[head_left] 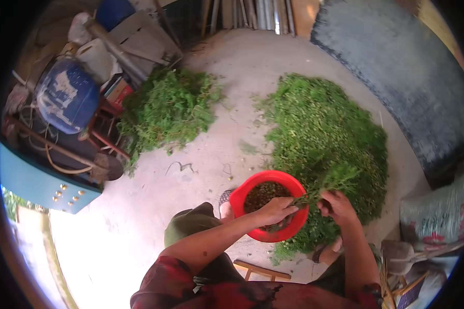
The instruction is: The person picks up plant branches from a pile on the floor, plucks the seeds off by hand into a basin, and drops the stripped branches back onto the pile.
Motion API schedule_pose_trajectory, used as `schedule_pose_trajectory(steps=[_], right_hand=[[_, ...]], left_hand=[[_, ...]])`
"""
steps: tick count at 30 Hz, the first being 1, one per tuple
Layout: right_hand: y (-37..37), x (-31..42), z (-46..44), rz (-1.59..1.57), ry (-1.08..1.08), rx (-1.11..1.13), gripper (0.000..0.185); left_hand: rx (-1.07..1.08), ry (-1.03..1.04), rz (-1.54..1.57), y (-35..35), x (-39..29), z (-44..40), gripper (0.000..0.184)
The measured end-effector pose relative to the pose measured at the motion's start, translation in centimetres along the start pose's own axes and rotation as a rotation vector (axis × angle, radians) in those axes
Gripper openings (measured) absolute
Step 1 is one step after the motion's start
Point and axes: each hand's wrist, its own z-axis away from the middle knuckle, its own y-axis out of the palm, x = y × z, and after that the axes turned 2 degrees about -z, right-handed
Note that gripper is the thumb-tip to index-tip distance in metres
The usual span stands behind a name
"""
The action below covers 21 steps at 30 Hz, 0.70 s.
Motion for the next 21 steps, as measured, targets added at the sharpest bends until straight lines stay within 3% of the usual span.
schedule_pose_trajectory(steps=[2,4,5,7,8,9,10,11,13,15,17,18,21], right_hand=[[-0.8,1.4,0.8,-0.146,0.049,0.073,0.021],[-1.9,1.8,1.1,-0.282,0.054,0.201,0.018],[-1.6,1.7,0.9,-0.133,0.027,0.145,0.017],[-0.8,1.1,0.8,0.161,-0.027,0.015,0.014],[-0.4,0.0,0.6,0.155,-0.016,0.023,0.014],[0.2,-1.3,0.2,0.186,-0.023,0.083,0.017],[0.9,-2.8,0.2,0.215,-0.024,0.134,0.021],[1.9,-3.7,0.8,0.233,-0.013,0.179,0.027],[1.4,-6.1,0.7,0.286,-0.016,0.219,0.040],[-0.6,-6.0,0.6,0.347,-0.028,0.070,0.036],[-5.1,-6.1,-0.6,0.227,-0.033,-0.098,0.032],[-7.9,-5.8,-0.9,0.157,-0.021,-0.232,0.029],[-16.5,-7.0,-2.6,0.062,-0.030,-0.585,0.023]], left_hand=[[0.095,-0.085,0.321,-1.1,0.2,-0.5,0.024],[0.068,-0.096,0.394,-2.4,-0.9,0.3,0.024],[0.056,-0.101,0.426,-3.5,-1.4,0.7,0.024],[-0.274,0.215,0.465,-7.7,-1.1,1.0,0.032],[-0.363,0.389,0.900,-12.1,0.2,1.4,0.048],[-0.515,0.535,1.006,-15.3,-1.5,3.5,0.076],[-0.592,0.606,1.187,-18.4,1.2,4.9,0.100],[-0.758,0.505,1.282,-19.9,2.1,6.3,0.111],[-0.959,0.278,1.104,-18.9,2.4,6.6,0.104],[-0.858,0.219,0.983,-16.7,2.2,4.2,0.090],[-0.576,0.212,0.782,-12.8,0.1,2.4,0.071],[-0.557,0.179,0.750,-9.9,-2.4,2.0,0.052],[-0.311,0.112,0.544,-6.4,-3.7,0.6,0.039]])
